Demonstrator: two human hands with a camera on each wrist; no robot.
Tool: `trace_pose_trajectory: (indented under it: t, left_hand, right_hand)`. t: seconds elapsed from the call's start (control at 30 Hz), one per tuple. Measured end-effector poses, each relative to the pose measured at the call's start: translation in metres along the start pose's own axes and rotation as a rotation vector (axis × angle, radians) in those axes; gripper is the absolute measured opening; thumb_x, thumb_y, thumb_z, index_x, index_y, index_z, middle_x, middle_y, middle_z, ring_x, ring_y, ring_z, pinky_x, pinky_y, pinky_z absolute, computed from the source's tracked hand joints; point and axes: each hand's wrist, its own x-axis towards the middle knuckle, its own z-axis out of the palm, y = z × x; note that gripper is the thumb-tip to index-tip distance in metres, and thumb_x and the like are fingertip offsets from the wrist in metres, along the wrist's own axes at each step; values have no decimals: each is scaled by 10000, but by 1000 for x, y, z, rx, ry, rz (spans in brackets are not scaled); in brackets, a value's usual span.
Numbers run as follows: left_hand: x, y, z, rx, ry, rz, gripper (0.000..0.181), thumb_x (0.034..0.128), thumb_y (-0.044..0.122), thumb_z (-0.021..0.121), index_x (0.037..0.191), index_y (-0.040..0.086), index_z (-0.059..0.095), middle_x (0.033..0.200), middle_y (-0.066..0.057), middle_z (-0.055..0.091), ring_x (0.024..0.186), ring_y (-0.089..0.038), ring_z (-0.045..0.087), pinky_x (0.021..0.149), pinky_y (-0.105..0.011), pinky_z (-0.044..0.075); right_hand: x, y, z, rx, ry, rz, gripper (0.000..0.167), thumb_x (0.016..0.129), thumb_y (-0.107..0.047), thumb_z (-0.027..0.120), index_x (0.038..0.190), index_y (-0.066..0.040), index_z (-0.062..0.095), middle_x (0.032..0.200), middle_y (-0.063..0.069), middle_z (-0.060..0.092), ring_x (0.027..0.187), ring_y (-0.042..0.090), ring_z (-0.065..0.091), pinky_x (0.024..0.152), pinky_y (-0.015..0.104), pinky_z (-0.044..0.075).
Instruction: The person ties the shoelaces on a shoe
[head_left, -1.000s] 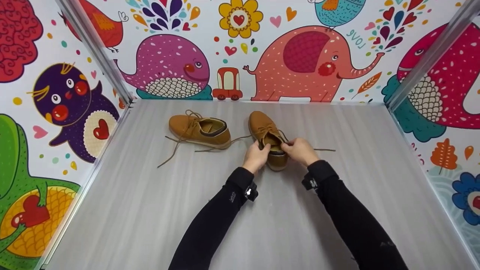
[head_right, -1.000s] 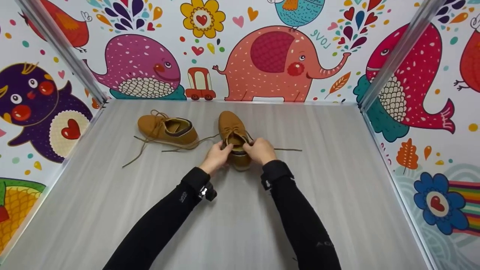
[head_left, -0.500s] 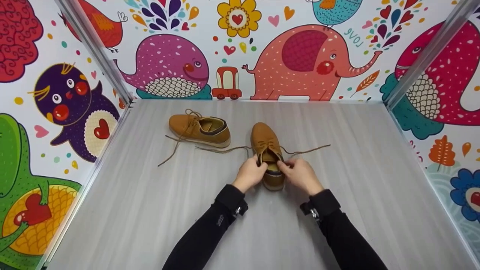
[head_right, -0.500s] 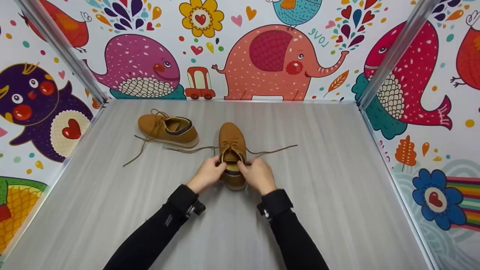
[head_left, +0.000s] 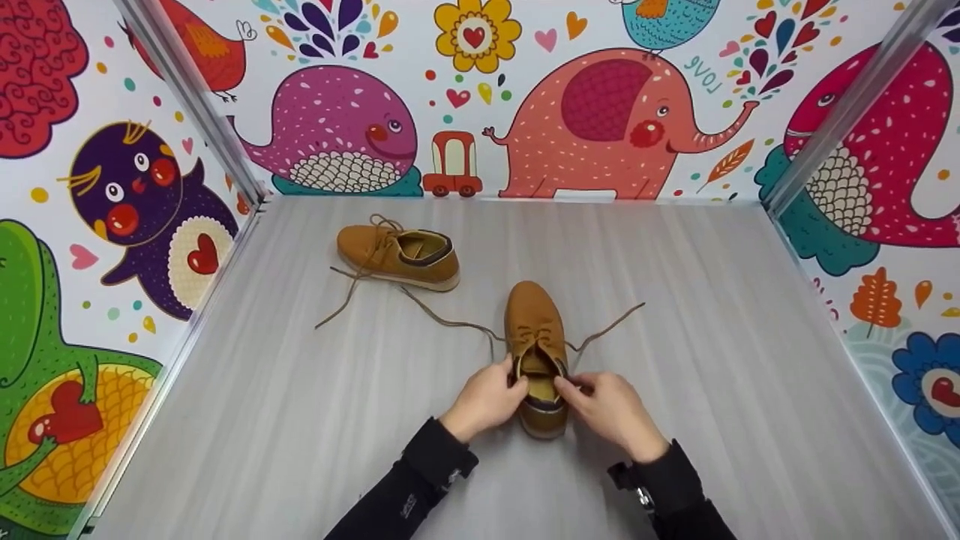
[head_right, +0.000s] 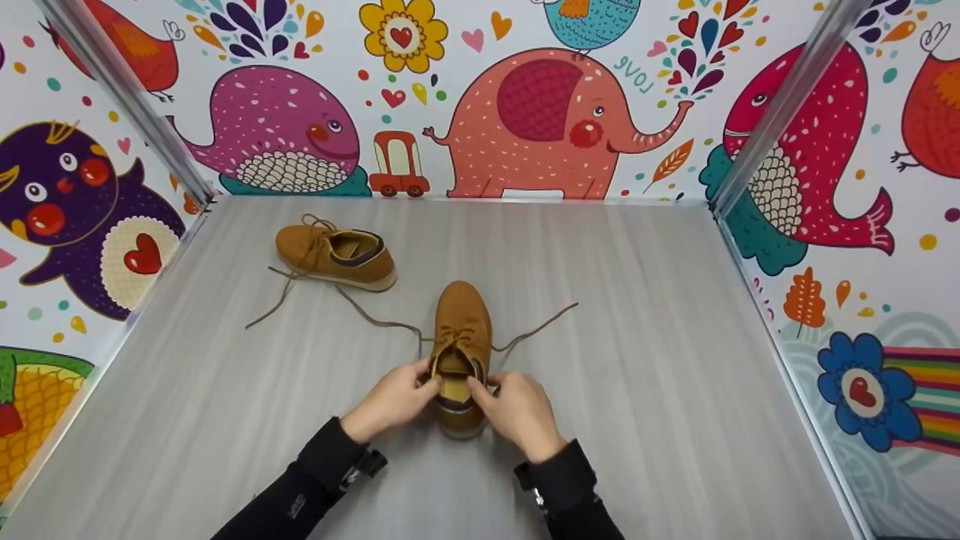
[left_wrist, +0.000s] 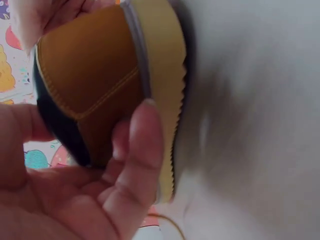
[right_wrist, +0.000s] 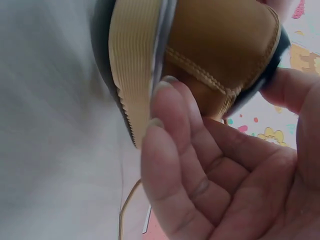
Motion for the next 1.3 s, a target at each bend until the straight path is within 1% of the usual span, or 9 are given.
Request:
trace_pose_trajectory:
  t: [0.1, 0.33, 0.43, 0.6, 0.77, 0.87, 1.03, 1.13, 1.3]
  left_hand:
    - [-10, -2, -1, -4, -26, 8, 587, 996, 259, 545, 1433, -106, 402, 1383, -269, 512, 683, -225, 590, 624, -335, 488]
    - [-8, -11, -6, -126, 17, -6, 594, 1029, 404, 513, 1381, -75, 506, 1231, -213, 637, 1035, -285, 628, 900, -428, 499]
    - [4, -15, -7, -327, 47, -71, 526, 1026, 405, 525, 1328, -24, 554, 999, -131, 660, 784, -254, 638, 706, -374, 533]
    - [25, -15, -8, -721, 98, -182, 445, 1009, 298, 592, 1312, -24, 538, 896, -84, 579, 614, -136, 544, 519, -235, 460]
    - [35, -3, -17, -852, 177, -168, 350, 987, 233, 634, 1201, -42, 604, 884, -62, 564, 641, -111, 522, 558, -229, 445]
    - [37, 4, -28, -868, 211, -102, 267, 991, 204, 626, 1070, -52, 631, 829, -42, 556, 638, -113, 521, 553, -213, 435]
    - [33, 7, -50, -783, 263, 38, 213, 1011, 137, 582, 992, -67, 638, 774, -32, 552, 637, -137, 518, 549, -201, 419]
    - [30, 7, -61, -722, 285, 70, 202, 1016, 139, 574, 978, -46, 645, 792, -49, 559, 670, -158, 534, 576, -218, 438]
    - [30, 9, -76, -635, 307, 85, 212, 1021, 158, 569, 986, -33, 654, 853, -95, 604, 708, -170, 560, 612, -242, 471]
  right_hand:
    - [-10, 4, 1, 22, 1, 22, 387, 962, -407, 641, 1040, -47, 763, 922, 64, 737, 751, 140, 656, 740, 403, 542]
    - [-5, 20, 5, 121, 135, 96, 327, 1004, -363, 591, 930, -99, 770, 674, 9, 649, 621, 145, 582, 659, 346, 493]
    - [6, 24, 6, 269, 128, 167, 366, 1016, -349, 572, 882, -53, 740, 591, 57, 588, 534, 176, 539, 556, 306, 452]
    - [25, 26, 8, 542, 82, 332, 403, 1020, -332, 567, 940, 40, 697, 543, 26, 484, 481, 157, 492, 480, 277, 452]
    - [40, 21, 8, 592, 43, 379, 293, 991, -223, 611, 1049, 58, 672, 591, 22, 521, 500, 120, 493, 486, 261, 454]
    - [47, 18, 7, 580, 26, 357, 240, 959, -182, 644, 1031, 47, 664, 609, 9, 525, 510, 113, 498, 494, 263, 458]
    - [55, 21, 8, 517, -53, 340, 345, 936, -328, 695, 749, -55, 598, 538, -46, 438, 448, 95, 420, 444, 248, 373]
    - [54, 26, 9, 496, -86, 369, 402, 929, -379, 697, 691, -89, 552, 533, -44, 433, 445, 102, 418, 437, 248, 366]
    - [51, 31, 9, 559, -81, 379, 333, 947, -335, 684, 800, -43, 623, 614, -12, 511, 504, 115, 492, 477, 249, 428]
